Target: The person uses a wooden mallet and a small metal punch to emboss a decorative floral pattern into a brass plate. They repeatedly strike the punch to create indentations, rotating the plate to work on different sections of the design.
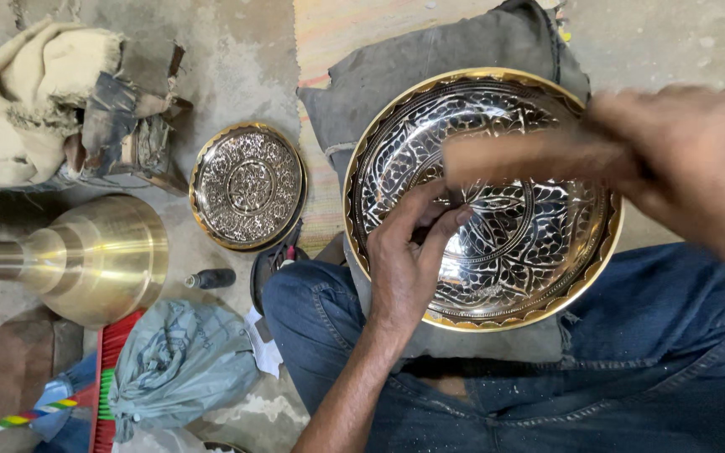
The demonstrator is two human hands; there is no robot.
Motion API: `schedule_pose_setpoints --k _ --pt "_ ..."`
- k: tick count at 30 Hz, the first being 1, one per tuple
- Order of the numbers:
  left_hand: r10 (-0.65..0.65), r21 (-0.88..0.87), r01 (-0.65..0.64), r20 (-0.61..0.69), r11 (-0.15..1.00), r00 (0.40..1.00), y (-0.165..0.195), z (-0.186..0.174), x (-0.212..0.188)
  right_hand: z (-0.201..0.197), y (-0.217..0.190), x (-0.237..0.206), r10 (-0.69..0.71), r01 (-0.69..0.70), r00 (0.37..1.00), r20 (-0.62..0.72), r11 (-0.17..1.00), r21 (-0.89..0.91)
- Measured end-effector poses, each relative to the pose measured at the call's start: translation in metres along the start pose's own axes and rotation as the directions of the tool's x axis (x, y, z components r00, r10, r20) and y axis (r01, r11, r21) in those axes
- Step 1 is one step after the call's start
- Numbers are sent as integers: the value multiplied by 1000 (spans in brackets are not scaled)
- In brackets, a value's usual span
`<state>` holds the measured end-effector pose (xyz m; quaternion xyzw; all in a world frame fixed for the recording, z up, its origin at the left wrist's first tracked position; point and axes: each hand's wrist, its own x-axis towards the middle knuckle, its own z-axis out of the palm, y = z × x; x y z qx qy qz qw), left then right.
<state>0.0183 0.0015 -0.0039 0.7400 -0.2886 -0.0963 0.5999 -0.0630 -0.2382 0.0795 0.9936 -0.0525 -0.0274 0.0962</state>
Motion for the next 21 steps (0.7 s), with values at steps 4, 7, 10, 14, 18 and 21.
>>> schedule_pose_setpoints --k 4,7,10,14,18,21 --pt "27 26 -27 -1 999 1000 -1 0 0 12 0 -3 219 -96 968 -125 780 619" --pt "-19 39 19 -5 999 1000 -1 -1 -1 20 4 -7 34 -34 999 -1 998 53" --pt "-15 61 15 -1 998 1000 -2 -1 -2 26 5 -10 141 -167 960 243 982 89" --pt "16 48 -16 7 999 1000 -4 0 -3 26 0 -13 128 -131 982 142 991 11" --pt "37 24 -37 10 999 999 -5 1 -2 16 -8 -16 196 -258 954 227 923 286" --pt "-9 36 8 11 999 1000 -3 -1 -3 4 -17 -17 46 -50 998 -42 995 -90"
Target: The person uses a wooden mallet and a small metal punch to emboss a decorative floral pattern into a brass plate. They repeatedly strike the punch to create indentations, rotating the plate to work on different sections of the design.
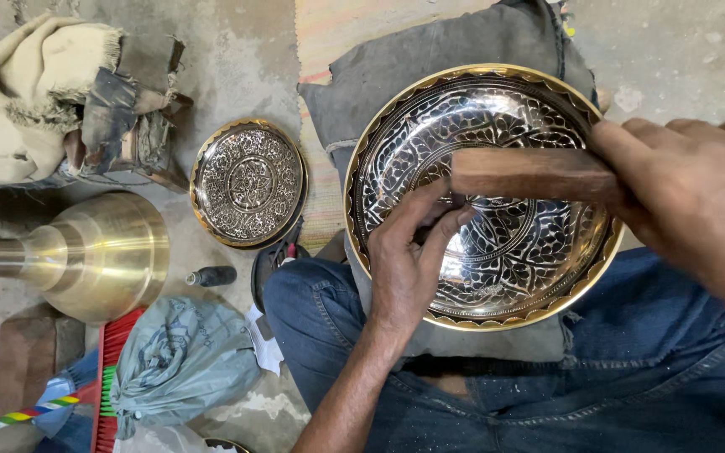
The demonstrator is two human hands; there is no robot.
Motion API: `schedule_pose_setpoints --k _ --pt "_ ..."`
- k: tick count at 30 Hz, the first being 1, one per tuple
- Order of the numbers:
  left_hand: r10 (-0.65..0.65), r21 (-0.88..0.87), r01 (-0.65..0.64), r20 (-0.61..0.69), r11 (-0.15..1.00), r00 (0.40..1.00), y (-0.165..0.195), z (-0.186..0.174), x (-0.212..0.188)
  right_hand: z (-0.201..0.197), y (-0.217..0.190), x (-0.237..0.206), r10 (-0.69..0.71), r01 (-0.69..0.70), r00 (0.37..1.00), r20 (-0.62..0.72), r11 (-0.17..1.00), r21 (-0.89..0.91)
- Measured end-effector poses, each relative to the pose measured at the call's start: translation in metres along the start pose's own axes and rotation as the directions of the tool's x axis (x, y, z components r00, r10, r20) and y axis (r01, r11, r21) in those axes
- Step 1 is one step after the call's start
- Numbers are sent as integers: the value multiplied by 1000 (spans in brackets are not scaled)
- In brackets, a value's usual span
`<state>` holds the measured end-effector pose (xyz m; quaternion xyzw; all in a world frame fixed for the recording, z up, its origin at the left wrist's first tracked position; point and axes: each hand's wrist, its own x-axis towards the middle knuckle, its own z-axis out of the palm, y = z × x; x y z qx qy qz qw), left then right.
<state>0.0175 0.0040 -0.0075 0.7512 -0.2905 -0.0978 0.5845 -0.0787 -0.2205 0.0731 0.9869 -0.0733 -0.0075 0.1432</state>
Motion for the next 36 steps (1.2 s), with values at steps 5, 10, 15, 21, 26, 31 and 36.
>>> schedule_pose_setpoints --k 5,10,15,21,26,31,36 --pt "24 -25 -23 3 999 1000 4 -1 0 -13 -7 2 103 -142 965 242 978 153" --pt "-132 -30 132 12 991 991 5 -5 0 -10 -3 -2 -13 21 999 -31 968 250" --pt "-75 77 72 31 994 997 4 -7 -2 -6 0 -5 -5 2 1000 7 947 321" --pt "-80 11 79 66 997 995 -1 -7 0 -10 -3 1 16 -29 991 132 994 101" --pt "18 17 -20 58 1000 998 -2 -8 -2 -15 -9 0 82 -103 992 98 966 236" --pt "-25 39 23 72 999 997 1 -9 -1 -18 -11 4 42 -49 998 49 987 150" --pt "-75 65 71 70 995 995 6 -11 0 -18 -9 8 22 -8 975 221 998 -65"
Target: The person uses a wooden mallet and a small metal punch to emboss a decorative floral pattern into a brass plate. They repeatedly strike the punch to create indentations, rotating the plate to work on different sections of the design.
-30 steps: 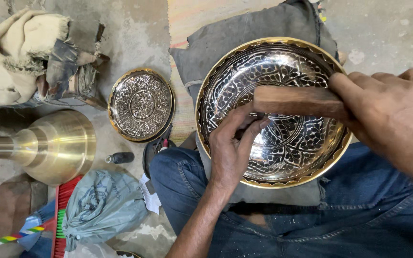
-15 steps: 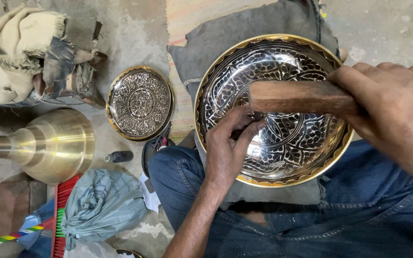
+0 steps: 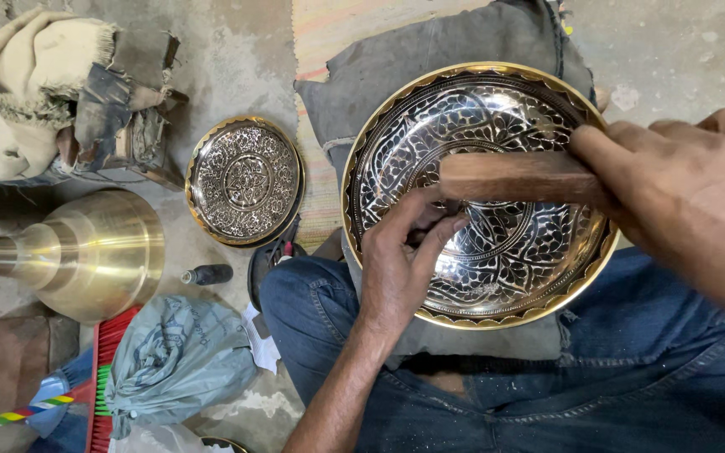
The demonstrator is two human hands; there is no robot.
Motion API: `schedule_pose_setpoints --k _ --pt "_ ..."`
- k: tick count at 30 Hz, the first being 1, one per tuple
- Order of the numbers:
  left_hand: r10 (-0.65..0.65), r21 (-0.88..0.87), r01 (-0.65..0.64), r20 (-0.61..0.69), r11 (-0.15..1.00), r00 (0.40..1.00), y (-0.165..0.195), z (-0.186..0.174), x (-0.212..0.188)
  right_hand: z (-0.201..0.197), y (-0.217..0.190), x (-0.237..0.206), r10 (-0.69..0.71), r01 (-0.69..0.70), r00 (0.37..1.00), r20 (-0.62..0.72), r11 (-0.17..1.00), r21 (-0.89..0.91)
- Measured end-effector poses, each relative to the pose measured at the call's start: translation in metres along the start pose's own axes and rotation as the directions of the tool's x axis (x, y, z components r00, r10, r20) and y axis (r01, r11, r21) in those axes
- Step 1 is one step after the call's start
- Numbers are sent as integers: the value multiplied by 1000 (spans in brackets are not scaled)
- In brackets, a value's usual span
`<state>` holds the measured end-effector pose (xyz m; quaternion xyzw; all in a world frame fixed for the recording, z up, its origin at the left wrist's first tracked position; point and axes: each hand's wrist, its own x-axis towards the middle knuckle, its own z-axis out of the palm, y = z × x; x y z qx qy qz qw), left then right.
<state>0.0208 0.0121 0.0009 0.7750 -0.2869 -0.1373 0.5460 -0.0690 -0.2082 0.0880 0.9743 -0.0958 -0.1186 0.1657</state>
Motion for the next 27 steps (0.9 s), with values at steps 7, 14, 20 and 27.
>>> schedule_pose_setpoints --k 7,14,20,27 --pt "3 -13 -3 0 1000 1000 -2 0 -1 6 2 -1 -39 43 998 -54 996 72" --pt "22 -44 -22 -12 999 1000 -6 4 -1 0 3 -2 -67 69 997 -31 995 70" --pt "74 -41 -75 -40 996 996 -6 3 -2 4 5 -6 149 -112 988 -33 856 504" --pt "71 -59 -73 -39 996 997 -5 3 -1 14 5 -1 145 -174 985 95 838 517"
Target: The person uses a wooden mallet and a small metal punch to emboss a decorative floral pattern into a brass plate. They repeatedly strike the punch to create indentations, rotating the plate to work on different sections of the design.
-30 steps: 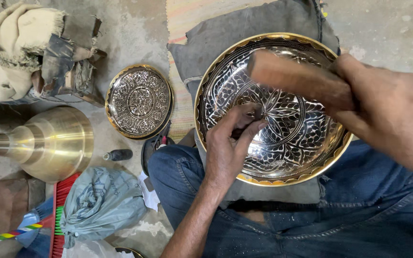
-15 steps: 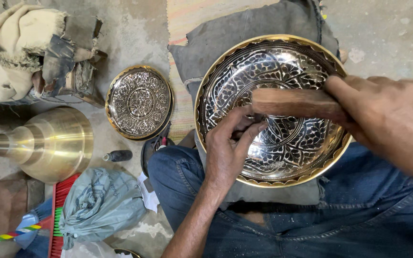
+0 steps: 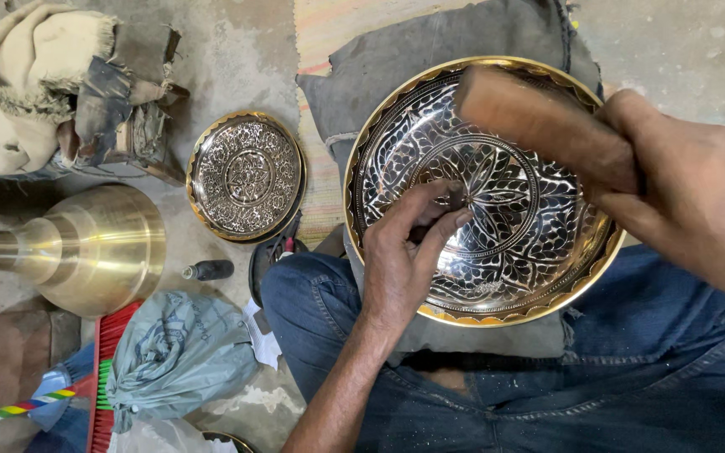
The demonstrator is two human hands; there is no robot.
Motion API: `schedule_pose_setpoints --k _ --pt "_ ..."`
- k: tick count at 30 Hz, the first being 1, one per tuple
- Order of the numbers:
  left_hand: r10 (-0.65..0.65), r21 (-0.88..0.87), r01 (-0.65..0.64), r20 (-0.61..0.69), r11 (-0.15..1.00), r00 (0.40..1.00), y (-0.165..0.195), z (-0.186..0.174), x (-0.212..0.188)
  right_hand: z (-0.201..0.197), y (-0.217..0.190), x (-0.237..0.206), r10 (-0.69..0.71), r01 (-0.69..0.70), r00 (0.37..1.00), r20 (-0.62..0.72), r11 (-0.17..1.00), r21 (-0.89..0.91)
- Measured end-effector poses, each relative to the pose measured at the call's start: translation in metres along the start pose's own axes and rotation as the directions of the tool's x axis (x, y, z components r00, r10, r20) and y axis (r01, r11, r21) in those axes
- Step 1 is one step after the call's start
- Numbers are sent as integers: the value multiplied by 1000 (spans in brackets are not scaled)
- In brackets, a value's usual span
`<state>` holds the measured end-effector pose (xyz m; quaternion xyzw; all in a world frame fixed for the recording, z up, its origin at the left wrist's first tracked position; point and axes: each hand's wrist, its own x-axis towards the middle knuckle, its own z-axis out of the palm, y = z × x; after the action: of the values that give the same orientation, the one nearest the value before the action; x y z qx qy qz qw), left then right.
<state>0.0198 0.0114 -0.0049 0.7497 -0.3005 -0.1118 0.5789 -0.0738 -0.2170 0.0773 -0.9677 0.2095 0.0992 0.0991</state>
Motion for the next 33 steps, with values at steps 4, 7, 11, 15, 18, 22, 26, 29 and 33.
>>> schedule_pose_setpoints --k 4,7,11,15,18,22,26,29,33 --pt "-19 29 18 17 999 1000 1 -1 -1 1 6 2 -177 179 983 45 879 -442" --pt "-20 6 20 10 1000 1000 1 -1 -1 4 16 0 -233 228 952 -197 972 -52" --pt "21 4 -21 -12 1000 1000 1 0 -1 16 18 -3 -90 265 904 -419 885 383" --pt "-17 21 17 2 1000 1000 0 0 -1 11 11 -4 -218 377 868 -446 874 307" --pt "-47 48 46 21 998 999 -1 1 -1 0 4 1 -139 207 975 176 855 -475" --pt "2 37 -2 -8 999 1000 -1 2 -2 -4 1 -4 -99 102 990 -104 994 27" --pt "8 64 -8 1 998 1000 0 0 -2 3 5 -4 -148 145 989 3 968 -203" --pt "22 72 -23 3 997 1000 1 -1 -1 6 7 -3 7 -5 1000 29 998 -68" --pt "-5 51 5 17 999 1000 1 -1 -2 7 7 -5 -299 255 952 -69 896 -363"
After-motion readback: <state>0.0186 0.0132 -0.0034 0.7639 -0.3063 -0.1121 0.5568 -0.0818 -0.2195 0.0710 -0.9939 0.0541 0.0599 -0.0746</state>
